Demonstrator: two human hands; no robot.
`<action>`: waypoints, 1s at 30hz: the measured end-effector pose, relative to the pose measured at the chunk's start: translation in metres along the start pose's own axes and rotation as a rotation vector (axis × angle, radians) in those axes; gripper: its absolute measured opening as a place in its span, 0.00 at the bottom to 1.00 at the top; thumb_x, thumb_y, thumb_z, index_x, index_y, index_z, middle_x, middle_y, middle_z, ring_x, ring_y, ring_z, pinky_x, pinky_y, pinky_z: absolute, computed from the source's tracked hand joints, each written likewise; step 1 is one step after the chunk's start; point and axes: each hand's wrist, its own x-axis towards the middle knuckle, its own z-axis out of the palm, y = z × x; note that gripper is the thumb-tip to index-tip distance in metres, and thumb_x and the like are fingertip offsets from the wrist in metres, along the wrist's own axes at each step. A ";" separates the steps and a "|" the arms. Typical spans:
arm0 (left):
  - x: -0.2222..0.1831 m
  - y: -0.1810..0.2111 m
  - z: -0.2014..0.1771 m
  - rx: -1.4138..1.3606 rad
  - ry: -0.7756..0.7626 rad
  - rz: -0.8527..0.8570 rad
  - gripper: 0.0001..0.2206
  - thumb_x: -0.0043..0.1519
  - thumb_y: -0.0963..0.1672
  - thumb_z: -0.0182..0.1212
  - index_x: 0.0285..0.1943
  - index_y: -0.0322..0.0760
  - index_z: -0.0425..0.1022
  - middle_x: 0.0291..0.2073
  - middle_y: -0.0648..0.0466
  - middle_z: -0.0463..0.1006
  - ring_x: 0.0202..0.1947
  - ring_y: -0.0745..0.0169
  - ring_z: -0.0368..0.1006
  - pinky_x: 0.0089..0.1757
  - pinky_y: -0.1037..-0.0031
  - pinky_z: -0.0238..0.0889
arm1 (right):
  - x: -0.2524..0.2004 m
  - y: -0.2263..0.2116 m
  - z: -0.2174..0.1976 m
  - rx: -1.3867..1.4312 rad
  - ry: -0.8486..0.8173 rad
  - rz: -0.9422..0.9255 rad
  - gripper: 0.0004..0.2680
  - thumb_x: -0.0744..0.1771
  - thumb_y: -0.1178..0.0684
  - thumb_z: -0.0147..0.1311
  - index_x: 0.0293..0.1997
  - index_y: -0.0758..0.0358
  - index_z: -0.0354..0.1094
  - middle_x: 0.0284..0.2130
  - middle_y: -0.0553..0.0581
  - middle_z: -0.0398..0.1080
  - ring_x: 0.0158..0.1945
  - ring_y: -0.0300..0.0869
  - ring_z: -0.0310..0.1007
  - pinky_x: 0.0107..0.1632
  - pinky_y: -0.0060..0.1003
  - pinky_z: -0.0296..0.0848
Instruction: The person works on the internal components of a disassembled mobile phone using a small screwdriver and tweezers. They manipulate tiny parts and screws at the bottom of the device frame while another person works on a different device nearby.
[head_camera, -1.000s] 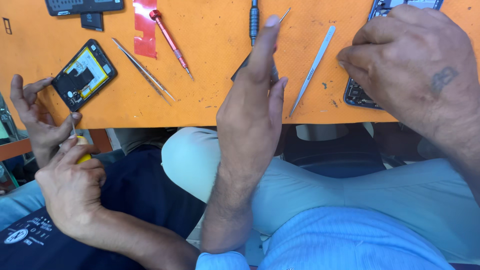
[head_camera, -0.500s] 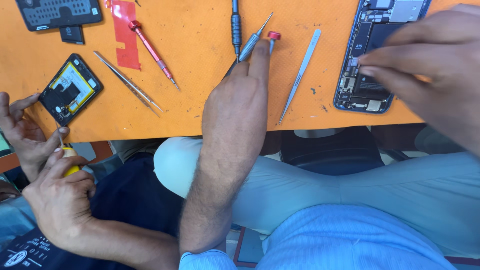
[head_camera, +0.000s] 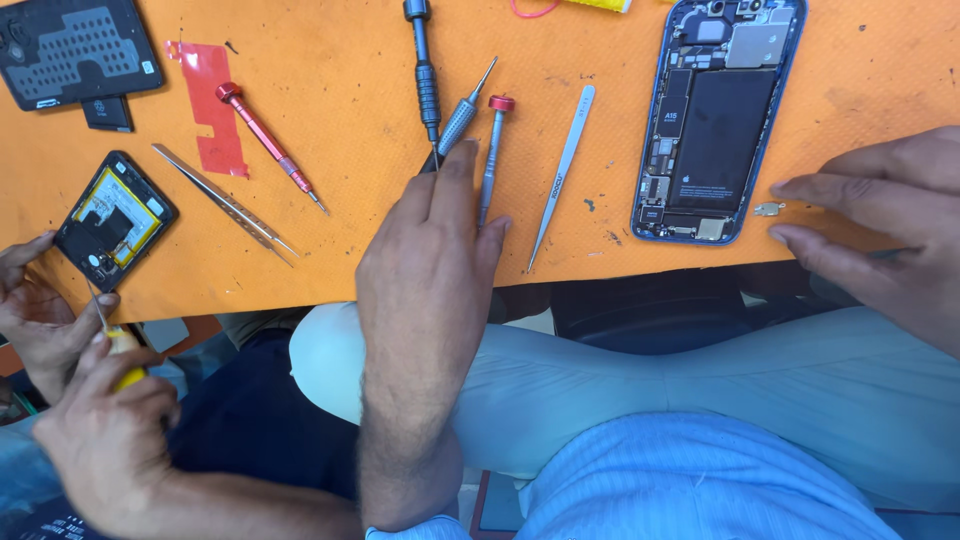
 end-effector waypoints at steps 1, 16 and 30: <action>-0.002 0.001 -0.001 0.010 0.017 -0.018 0.29 0.58 0.45 0.73 0.68 0.34 0.68 0.43 0.45 0.79 0.43 0.47 0.79 0.41 0.59 0.74 | 0.005 -0.006 -0.004 0.001 0.000 0.003 0.14 0.59 0.56 0.71 0.49 0.62 0.80 0.39 0.57 0.77 0.43 0.47 0.77 0.48 0.40 0.76; -0.016 0.026 0.014 -0.318 0.137 0.251 0.17 0.66 0.42 0.71 0.62 0.37 0.75 0.49 0.51 0.79 0.49 0.55 0.78 0.49 0.67 0.75 | 0.002 -0.003 0.004 -0.009 -0.030 0.016 0.08 0.61 0.57 0.70 0.40 0.63 0.80 0.35 0.56 0.78 0.41 0.44 0.79 0.47 0.38 0.76; -0.014 0.047 0.049 -0.837 -0.012 0.309 0.07 0.68 0.43 0.71 0.50 0.37 0.79 0.45 0.55 0.82 0.47 0.65 0.82 0.48 0.78 0.79 | 0.028 -0.054 -0.008 0.244 0.203 -0.169 0.07 0.60 0.62 0.72 0.36 0.66 0.78 0.30 0.58 0.75 0.35 0.49 0.77 0.40 0.43 0.74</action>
